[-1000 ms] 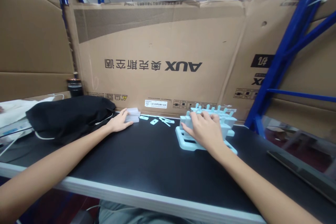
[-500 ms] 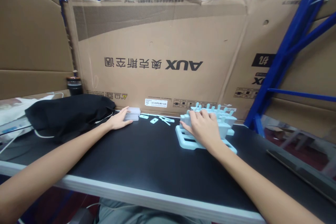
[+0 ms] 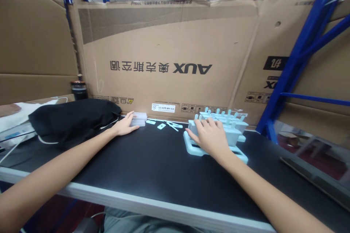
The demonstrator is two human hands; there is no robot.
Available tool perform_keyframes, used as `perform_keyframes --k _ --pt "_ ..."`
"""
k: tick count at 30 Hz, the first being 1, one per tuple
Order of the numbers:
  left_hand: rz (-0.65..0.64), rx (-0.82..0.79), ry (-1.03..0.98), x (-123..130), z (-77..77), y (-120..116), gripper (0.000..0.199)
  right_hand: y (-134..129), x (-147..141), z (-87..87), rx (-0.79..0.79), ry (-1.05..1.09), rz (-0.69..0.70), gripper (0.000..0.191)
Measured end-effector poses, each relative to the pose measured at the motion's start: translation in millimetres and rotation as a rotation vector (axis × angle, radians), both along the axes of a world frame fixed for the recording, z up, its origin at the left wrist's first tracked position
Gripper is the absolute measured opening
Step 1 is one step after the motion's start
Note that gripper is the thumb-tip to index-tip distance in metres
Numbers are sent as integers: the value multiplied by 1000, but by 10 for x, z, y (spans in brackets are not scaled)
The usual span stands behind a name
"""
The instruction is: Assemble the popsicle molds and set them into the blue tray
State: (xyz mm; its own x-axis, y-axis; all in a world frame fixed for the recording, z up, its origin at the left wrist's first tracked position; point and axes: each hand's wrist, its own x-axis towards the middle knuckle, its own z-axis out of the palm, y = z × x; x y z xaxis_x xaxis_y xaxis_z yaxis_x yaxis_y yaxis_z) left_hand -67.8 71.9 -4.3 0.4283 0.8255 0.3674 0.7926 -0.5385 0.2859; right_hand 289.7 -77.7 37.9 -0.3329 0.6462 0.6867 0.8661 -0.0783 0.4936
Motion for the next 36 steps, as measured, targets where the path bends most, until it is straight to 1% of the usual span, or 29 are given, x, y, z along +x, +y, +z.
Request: perform_keyframes --k 4,8,13,16,18,21,23,25,30,36 --pt "-4 13 3 1 5 -9 70 -21 -22 -22 -7 -2 -7 49" --pt "1 8 36 4 22 -24 69 -16 -34 -37 -6 -4 -35 50" --pt "3 7 48 8 28 -14 66 -8 -24 -66 11 -9 -61 56" --pt "3 6 47 10 26 -11 66 -29 -28 -47 38 26 -59 59" --pt "10 -1 61 10 27 -15 67 -50 -40 -13 48 52 -51 57" --pt "23 -11 92 12 32 -21 66 -74 -56 33 -2 53 -39 48" --pt "26 -12 103 13 34 -22 65 -77 -57 44 -31 39 -29 45" --pt "29 -11 108 15 33 -20 65 -72 -52 40 -28 21 -12 43" --pt "36 -8 118 17 31 -21 65 -63 -50 20 -7 -31 19 42" --pt "38 1 123 15 36 -23 63 -61 -66 17 -35 -33 43 42"
